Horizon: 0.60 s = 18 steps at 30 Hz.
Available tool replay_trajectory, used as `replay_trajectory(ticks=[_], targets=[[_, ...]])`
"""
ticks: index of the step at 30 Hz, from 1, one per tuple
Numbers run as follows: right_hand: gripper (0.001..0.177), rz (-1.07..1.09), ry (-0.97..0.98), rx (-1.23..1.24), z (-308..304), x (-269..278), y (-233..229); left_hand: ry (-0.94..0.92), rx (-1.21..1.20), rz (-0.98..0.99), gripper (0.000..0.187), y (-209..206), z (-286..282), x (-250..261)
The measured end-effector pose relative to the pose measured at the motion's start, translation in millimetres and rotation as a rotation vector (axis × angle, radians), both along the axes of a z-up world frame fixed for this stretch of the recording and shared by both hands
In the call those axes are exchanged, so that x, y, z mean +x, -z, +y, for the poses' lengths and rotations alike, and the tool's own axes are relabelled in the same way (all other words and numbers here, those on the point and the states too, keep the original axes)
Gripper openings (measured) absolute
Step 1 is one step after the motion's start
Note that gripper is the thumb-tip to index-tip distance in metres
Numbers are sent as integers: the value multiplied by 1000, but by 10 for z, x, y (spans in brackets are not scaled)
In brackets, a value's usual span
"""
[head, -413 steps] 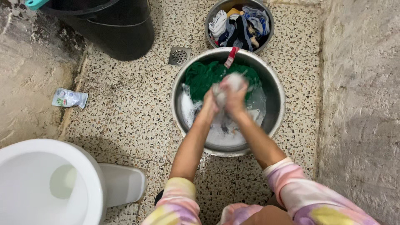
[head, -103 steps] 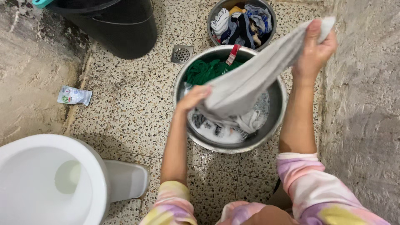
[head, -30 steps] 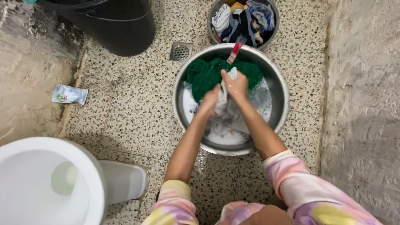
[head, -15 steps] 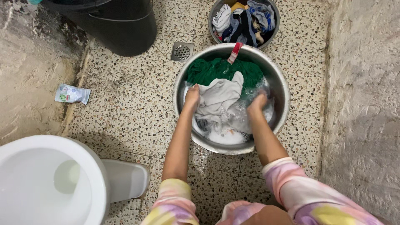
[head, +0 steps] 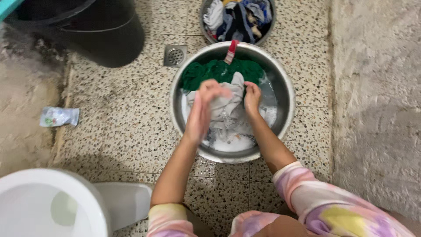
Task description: The person hand-washes clothes in a metal basin filled with soapy water. They repeatedly submerge, agitate, and wring out a grey garment and a green garment, then place the grey item into a second basin nearby.
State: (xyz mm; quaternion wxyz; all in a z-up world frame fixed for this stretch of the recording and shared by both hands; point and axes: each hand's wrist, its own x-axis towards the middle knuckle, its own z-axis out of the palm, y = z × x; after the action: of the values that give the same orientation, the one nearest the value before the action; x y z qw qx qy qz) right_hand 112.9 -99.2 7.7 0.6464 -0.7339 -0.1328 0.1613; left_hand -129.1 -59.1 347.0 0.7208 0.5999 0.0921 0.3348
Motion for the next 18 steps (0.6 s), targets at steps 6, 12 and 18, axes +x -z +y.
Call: replay_trajectory(ticks=[6, 12, 18], targets=[[19, -186, 104, -163, -35, 162, 314, 546, 75, -99, 107, -729, -458, -340], [19, -85, 215, -217, -43, 336, 321, 773, 206, 32, 124, -1090, -404, -498], [17, 175, 234, -2, -54, 404, 336, 840, 305, -21, 123, -1096, -374, -580]])
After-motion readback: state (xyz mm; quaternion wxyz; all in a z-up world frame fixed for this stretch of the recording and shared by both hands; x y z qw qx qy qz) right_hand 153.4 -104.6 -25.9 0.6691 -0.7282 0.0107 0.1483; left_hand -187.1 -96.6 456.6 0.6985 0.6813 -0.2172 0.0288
